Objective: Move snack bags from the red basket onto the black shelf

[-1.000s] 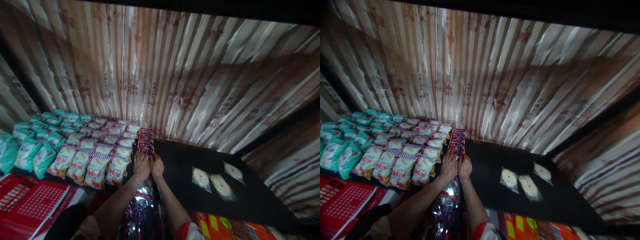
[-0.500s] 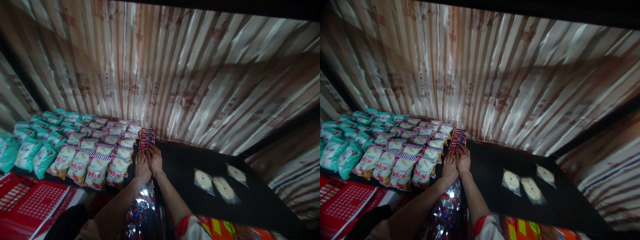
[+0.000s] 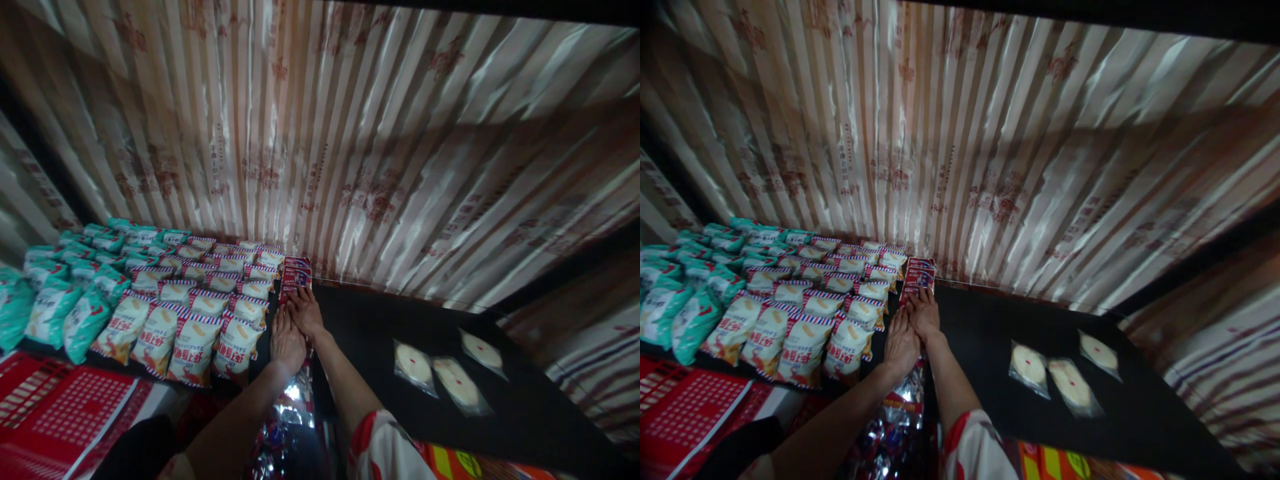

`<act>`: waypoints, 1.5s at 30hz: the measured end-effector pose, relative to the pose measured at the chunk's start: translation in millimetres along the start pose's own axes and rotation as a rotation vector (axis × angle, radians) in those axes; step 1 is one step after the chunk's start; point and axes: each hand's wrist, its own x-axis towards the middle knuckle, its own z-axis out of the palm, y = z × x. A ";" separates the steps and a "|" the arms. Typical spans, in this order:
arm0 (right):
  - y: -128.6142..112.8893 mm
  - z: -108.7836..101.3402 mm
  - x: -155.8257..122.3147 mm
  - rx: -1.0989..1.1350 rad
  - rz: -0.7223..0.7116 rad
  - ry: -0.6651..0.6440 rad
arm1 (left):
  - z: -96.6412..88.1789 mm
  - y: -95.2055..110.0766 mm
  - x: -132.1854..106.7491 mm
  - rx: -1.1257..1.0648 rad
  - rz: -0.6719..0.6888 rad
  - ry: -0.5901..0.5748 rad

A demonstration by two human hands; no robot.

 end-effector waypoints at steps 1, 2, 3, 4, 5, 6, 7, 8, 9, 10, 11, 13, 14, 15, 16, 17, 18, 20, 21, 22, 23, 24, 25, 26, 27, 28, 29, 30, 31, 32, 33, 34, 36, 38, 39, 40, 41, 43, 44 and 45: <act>0.4 0.8 -0.3 -0.008 0.004 0.000 | -0.5 0.4 -0.3 0.004 -0.003 -0.006; 0.6 1.5 -0.6 -0.014 0.010 -0.001 | -0.9 0.8 -0.4 0.006 -0.006 -0.011; 0.8 2.1 -0.8 -0.017 0.015 -0.005 | -1.1 1.0 -0.5 0.007 -0.005 -0.012; 0.8 2.6 -0.9 -0.018 0.018 -0.012 | -1.1 1.0 -0.4 0.007 -0.003 -0.009; 0.9 3.1 -0.9 -0.016 0.018 -0.018 | -0.9 0.9 -0.2 0.005 0.000 -0.006; 1.0 3.6 -1.0 -0.012 0.018 -0.022 | -0.6 0.7 0.0 0.003 0.002 -0.005; 1.2 4.2 -1.0 -0.007 0.017 -0.023 | -0.4 0.5 0.2 0.001 0.000 -0.006; 1.6 4.9 -1.0 -0.001 0.015 -0.019 | -0.3 0.4 0.4 -0.001 -0.004 -0.008; 2.2 5.7 -1.0 0.005 0.010 -0.014 | -0.4 0.3 0.6 -0.002 -0.006 -0.013; 3.0 6.6 -1.0 0.010 0.004 -0.007 | -0.8 0.2 0.7 -0.002 -0.007 -0.018; 4.0 7.5 -1.0 0.015 -0.003 0.000 | -1.2 0.3 0.6 -0.001 -0.006 -0.021; 6.4 9.1 -0.8 0.018 -0.032 0.003 | -2.0 0.5 0.4 0.003 0.001 -0.025; 7.6 9.8 -0.7 0.018 -0.056 -0.003 | -2.1 0.5 0.3 0.006 0.004 -0.024; 8.7 10.4 -0.5 0.016 -0.081 -0.013 | -1.7 0.4 0.2 0.010 0.007 -0.020; 9.7 10.8 -0.3 0.012 -0.100 -0.022 | -0.9 0.1 0.0 0.016 0.011 -0.012; 10.5 11.1 -0.1 0.007 -0.110 -0.029 | 0.2 -0.2 -0.1 0.022 0.018 -0.001; 11.0 11.2 0.0 0.001 -0.110 -0.032 | 1.5 -0.7 -0.1 0.029 0.023 0.013; 11.3 10.8 0.3 -0.008 -0.090 -0.029 | 4.2 -1.6 -0.1 0.043 0.032 0.041; 11.1 10.3 0.4 -0.011 -0.081 -0.028 | 5.1 -1.8 -0.1 0.047 0.034 0.049; 10.7 9.6 0.5 -0.012 -0.080 -0.026 | 5.8 -1.9 0.1 0.048 0.033 0.050; 10.2 8.8 0.6 -0.012 -0.086 -0.024 | 6.1 -1.8 0.2 0.048 0.028 0.046; 9.7 7.9 0.5 -0.011 -0.095 -0.019 | 6.3 -1.6 0.5 0.046 0.022 0.040; 9.4 7.1 0.4 -0.008 -0.105 -0.011 | 6.3 -1.3 0.7 0.044 0.017 0.034; 9.1 6.4 0.2 -0.003 -0.112 0.000 | 6.4 -1.0 1.0 0.043 0.013 0.030; 9.0 5.8 -0.1 0.004 -0.114 0.015 | 6.5 -0.9 1.3 0.043 0.012 0.029; 9.1 5.5 -0.6 0.014 -0.109 0.032 | 6.8 -0.8 1.5 0.043 0.014 0.032; 9.3 5.4 -1.0 0.025 -0.102 0.049 | 7.1 -0.8 1.7 0.043 0.018 0.036; 9.5 5.3 -1.5 0.036 -0.093 0.065 | 7.4 -0.9 1.8 0.042 0.023 0.043; 9.7 5.3 -2.0 0.046 -0.085 0.079 | 7.7 -1.1 1.8 0.040 0.027 0.051; 9.9 5.2 -2.5 0.055 -0.078 0.092 | 7.9 -1.2 1.8 0.040 0.029 0.061; 10.1 5.0 -3.1 0.063 -0.074 0.104 | 8.1 -1.2 1.8 0.040 0.032 0.071; 10.2 4.6 -3.7 0.071 -0.070 0.116 | 8.4 -1.2 1.8 0.041 0.033 0.080; 10.2 3.3 -5.6 0.089 -0.064 0.140 | 9.2 -1.0 1.9 0.043 0.033 0.095; 10.0 1.5 -8.2 0.108 -0.062 0.159 | 10.9 -0.8 2.3 0.045 0.035 0.107; 9.7 0.5 -9.9 0.117 -0.059 0.167 | 12.0 -0.8 2.4 0.046 0.040 0.118; 9.1 -0.5 -11.7 0.124 -0.054 0.175 | 13.2 -0.8 2.5 0.047 0.047 0.132; 8.3 -1.5 -13.7 0.129 -0.047 0.184 | 14.1 -0.9 2.3 0.048 0.056 0.149; 5.8 -3.5 -18.3 0.136 -0.026 0.199 | 15.0 -0.9 0.8 0.049 0.069 0.181; 4.2 -4.5 -21.0 0.139 -0.011 0.204 | 14.5 -0.9 -0.6 0.050 0.072 0.189; 2.3 -5.4 -23.9 0.143 0.009 0.208 | 13.4 -0.7 -2.5 0.050 0.072 0.190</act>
